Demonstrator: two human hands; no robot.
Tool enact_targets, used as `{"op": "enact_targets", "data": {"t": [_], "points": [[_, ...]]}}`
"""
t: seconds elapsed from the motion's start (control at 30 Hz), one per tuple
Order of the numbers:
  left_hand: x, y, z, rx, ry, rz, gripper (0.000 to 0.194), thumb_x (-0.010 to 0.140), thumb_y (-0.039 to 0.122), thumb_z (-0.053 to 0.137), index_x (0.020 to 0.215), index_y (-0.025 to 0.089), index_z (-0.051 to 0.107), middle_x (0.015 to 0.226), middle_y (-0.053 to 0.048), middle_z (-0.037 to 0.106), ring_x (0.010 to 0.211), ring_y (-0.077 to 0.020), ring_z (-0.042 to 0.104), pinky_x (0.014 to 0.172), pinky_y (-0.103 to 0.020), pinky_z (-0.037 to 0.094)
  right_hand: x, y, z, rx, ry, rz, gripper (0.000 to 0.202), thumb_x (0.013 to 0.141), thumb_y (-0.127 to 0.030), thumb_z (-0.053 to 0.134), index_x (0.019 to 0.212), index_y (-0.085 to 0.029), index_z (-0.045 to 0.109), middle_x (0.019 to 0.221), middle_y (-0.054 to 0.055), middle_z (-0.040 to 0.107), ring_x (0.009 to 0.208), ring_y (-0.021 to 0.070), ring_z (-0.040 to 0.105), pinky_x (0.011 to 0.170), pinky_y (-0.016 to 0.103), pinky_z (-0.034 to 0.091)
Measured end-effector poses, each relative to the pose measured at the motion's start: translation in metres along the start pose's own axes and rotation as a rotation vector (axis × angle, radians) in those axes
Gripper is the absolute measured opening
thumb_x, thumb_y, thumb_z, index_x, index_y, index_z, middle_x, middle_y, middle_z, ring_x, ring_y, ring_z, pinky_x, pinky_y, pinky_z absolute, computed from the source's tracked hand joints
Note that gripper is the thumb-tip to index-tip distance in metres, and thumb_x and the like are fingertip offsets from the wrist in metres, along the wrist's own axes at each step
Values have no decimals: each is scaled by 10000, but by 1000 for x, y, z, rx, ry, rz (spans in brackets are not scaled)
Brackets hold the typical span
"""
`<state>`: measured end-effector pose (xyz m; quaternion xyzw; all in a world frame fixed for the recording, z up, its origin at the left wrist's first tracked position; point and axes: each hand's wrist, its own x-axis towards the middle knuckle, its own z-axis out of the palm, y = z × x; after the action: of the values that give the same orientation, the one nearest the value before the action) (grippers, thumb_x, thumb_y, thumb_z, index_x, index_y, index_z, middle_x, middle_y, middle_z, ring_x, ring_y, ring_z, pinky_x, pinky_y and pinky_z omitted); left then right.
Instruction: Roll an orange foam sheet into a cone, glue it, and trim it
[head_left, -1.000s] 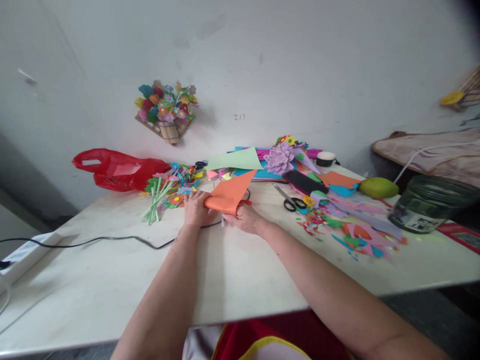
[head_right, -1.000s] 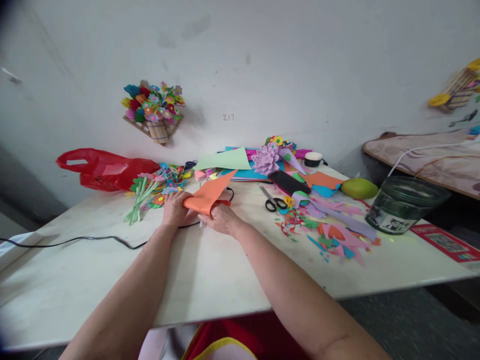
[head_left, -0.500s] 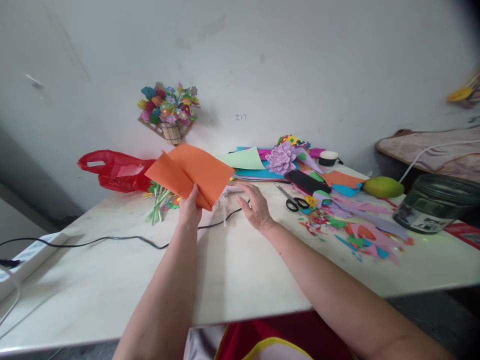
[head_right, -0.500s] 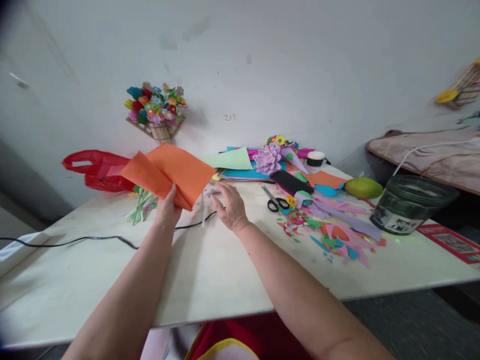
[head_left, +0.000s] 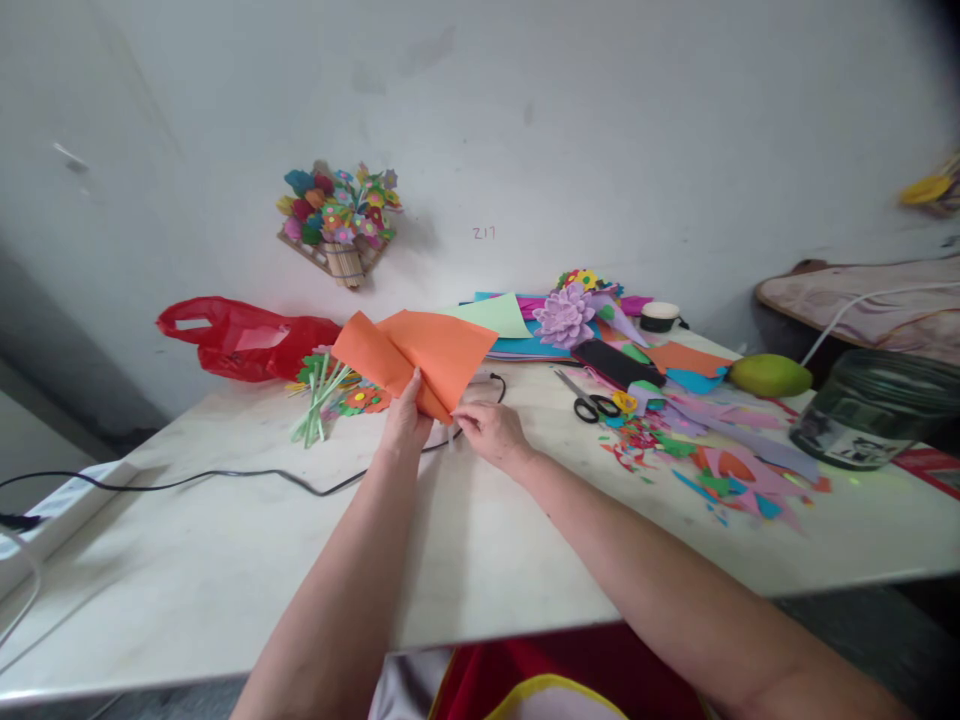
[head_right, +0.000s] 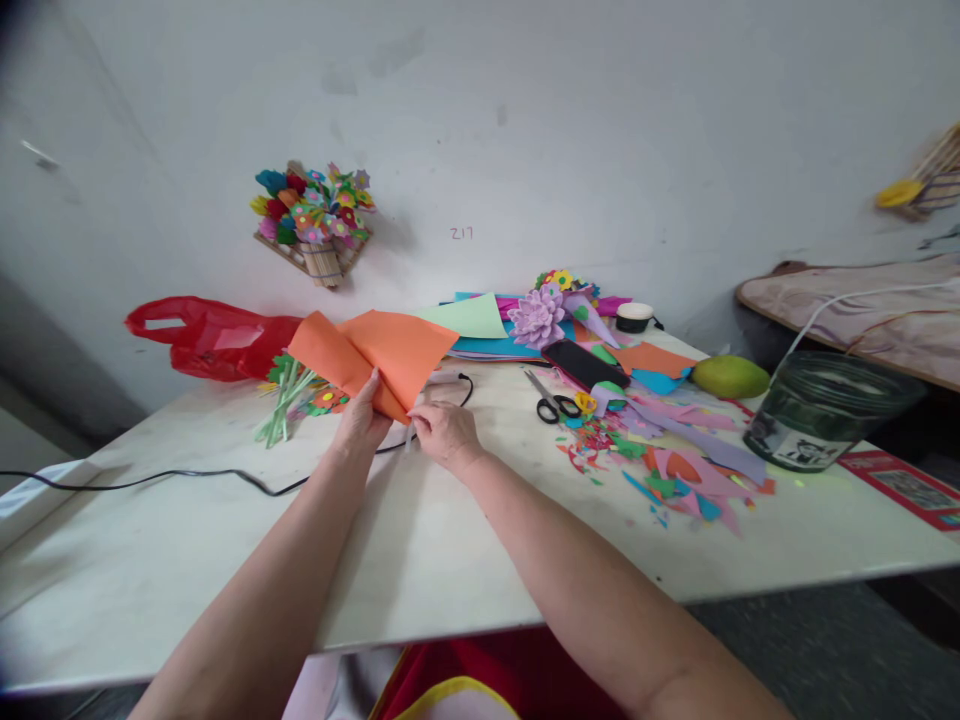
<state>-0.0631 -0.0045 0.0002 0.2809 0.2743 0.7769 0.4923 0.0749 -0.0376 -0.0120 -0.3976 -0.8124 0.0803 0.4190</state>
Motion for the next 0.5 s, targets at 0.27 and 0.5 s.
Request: {"op": "enact_targets", "data": {"t": [0.27,0.5], "points": [[-10,-6,16,-37,39,-57,103,735,173,597,835,188,580,943,-39,670,1064,-184,552,917,-300,464,2,-3,1,-73,-18,232,211,738,-358,585,918,-284,664,792,1,698,751,181,630,653,280,452],[-15,-7,24,-125,120,-168,61,758,167,574,820,169,576,962,-64,664,1082,-196,539,914,-309,466,4,1,5,2,38,310,154,704,-355,618,813,-255,661,743,5,688,703,174,627,606,268,442]]}}
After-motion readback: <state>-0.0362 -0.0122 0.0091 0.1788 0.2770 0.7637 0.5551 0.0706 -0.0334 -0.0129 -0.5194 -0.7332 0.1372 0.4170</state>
